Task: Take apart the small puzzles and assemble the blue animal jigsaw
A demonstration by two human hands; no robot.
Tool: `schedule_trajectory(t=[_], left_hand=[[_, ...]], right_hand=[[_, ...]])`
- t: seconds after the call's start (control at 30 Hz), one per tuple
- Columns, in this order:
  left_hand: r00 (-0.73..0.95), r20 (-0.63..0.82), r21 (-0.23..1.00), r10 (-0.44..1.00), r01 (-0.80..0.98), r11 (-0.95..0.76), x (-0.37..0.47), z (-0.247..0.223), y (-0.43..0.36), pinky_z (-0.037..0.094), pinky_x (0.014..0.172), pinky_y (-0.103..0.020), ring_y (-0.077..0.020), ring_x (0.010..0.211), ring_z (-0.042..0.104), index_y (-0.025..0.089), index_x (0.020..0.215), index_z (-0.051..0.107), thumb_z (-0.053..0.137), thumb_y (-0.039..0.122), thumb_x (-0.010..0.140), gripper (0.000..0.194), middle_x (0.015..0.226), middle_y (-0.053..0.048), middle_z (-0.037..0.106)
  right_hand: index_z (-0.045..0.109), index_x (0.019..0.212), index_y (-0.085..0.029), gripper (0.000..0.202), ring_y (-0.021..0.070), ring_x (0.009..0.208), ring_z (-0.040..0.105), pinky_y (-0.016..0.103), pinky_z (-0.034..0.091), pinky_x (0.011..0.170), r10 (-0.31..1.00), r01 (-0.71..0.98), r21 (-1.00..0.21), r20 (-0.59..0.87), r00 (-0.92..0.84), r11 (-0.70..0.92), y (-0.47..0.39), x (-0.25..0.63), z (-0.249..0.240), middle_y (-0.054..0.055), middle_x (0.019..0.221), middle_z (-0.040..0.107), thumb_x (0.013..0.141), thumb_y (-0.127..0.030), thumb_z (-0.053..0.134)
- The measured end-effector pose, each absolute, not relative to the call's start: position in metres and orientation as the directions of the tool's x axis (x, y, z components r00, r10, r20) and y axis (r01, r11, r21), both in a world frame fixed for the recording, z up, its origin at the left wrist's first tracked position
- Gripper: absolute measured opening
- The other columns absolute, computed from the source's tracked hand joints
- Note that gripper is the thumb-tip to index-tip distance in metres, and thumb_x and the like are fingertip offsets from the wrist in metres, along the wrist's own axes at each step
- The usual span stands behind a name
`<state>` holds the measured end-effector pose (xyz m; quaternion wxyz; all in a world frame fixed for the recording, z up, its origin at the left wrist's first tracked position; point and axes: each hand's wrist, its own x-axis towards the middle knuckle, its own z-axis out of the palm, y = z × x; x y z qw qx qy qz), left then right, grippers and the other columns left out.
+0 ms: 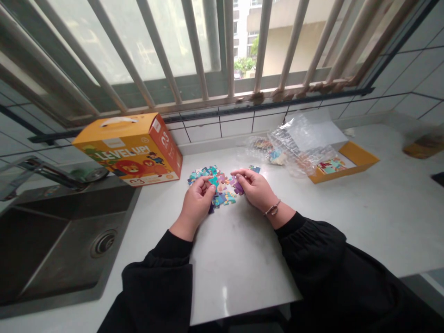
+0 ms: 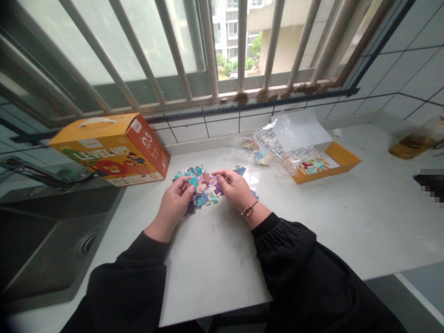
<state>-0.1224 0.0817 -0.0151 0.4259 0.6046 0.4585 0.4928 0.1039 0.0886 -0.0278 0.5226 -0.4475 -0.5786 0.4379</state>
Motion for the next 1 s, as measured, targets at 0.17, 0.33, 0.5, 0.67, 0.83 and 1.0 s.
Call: schedule_trajectory(t=[0.17, 0.33, 0.5, 0.67, 0.83, 1.0], left_hand=[[0.186, 0.176, 0.978, 0.967, 0.078, -0.193, -0.1221, -0.0175, 0.0805, 0.045, 0.067, -0.025, -0.015, 0.07, 0.06, 0.019, 0.118, 0.069, 0.082, 0.042, 0.089, 0.039, 0.077, 0.004, 0.061], [0.2, 0.152, 0.984, 0.968, 0.066, -0.168, -0.1226, -0.0162, 0.0803, 0.043, 0.066, -0.025, -0.0142, 0.068, 0.059, 0.019, 0.118, 0.069, 0.081, 0.041, 0.09, 0.038, 0.076, 0.005, 0.062], [0.21, 0.123, 0.987, 0.97, 0.079, -0.142, -0.1215, -0.011, 0.0783, 0.043, 0.064, -0.025, -0.0154, 0.068, 0.06, 0.019, 0.117, 0.07, 0.08, 0.041, 0.091, 0.035, 0.08, 0.002, 0.07], [0.28, 0.113, 0.988, 0.953, 0.068, -0.137, -0.1208, -0.0084, 0.0767, 0.044, 0.064, -0.026, -0.0157, 0.068, 0.061, 0.018, 0.114, 0.074, 0.079, 0.042, 0.091, 0.034, 0.084, -0.001, 0.073], [0.276, 0.091, 0.988, 0.957, 0.093, -0.121, -0.1215, -0.0093, 0.0774, 0.044, 0.064, -0.026, -0.0154, 0.066, 0.057, 0.018, 0.118, 0.074, 0.077, 0.044, 0.092, 0.037, 0.08, 0.001, 0.069], [0.253, 0.095, 0.987, 0.963, 0.105, -0.124, -0.1207, -0.0098, 0.0793, 0.047, 0.068, -0.027, -0.0158, 0.071, 0.06, 0.018, 0.117, 0.075, 0.075, 0.041, 0.092, 0.033, 0.083, 0.001, 0.07]], right_hand=[[0.078, 0.12, -0.021, 0.05, 0.0151, 0.065, 0.068, 0.026, 0.055, 0.054, 0.969, 0.031, -0.977, 0.207, -0.136, 0.213, 0.0886, 0.1028, -0.0313, 0.002, 0.083, 0.073, 0.098, -0.065, 0.076], [0.072, 0.103, -0.022, 0.05, 0.0163, 0.072, 0.072, 0.029, 0.061, 0.065, 0.964, -0.023, -0.972, 0.233, -0.126, 0.232, 0.0885, 0.1023, -0.0277, 0.003, 0.087, 0.075, 0.084, -0.063, 0.093], [0.07, 0.094, -0.023, 0.049, 0.0174, 0.067, 0.072, 0.031, 0.061, 0.062, 0.963, -0.016, -0.982, 0.186, -0.197, 0.187, 0.0859, 0.1015, -0.0239, 0.002, 0.078, 0.075, 0.082, -0.064, 0.093], [0.073, 0.096, -0.022, 0.045, 0.0169, 0.069, 0.071, 0.029, 0.059, 0.061, 0.961, 0.053, -0.971, 0.22, -0.166, 0.232, 0.0869, 0.1032, -0.0242, 0.003, 0.081, 0.077, 0.087, -0.063, 0.089], [0.072, 0.096, -0.022, 0.045, 0.017, 0.069, 0.07, 0.03, 0.058, 0.063, 0.961, 0.062, -0.967, 0.236, -0.143, 0.246, 0.0875, 0.1039, -0.0237, 0.003, 0.082, 0.077, 0.088, -0.063, 0.088], [0.072, 0.095, -0.023, 0.043, 0.0182, 0.07, 0.071, 0.03, 0.058, 0.062, 0.957, 0.082, -0.962, 0.247, -0.154, 0.262, 0.0874, 0.1027, -0.0252, 0.003, 0.081, 0.076, 0.089, -0.062, 0.089]])
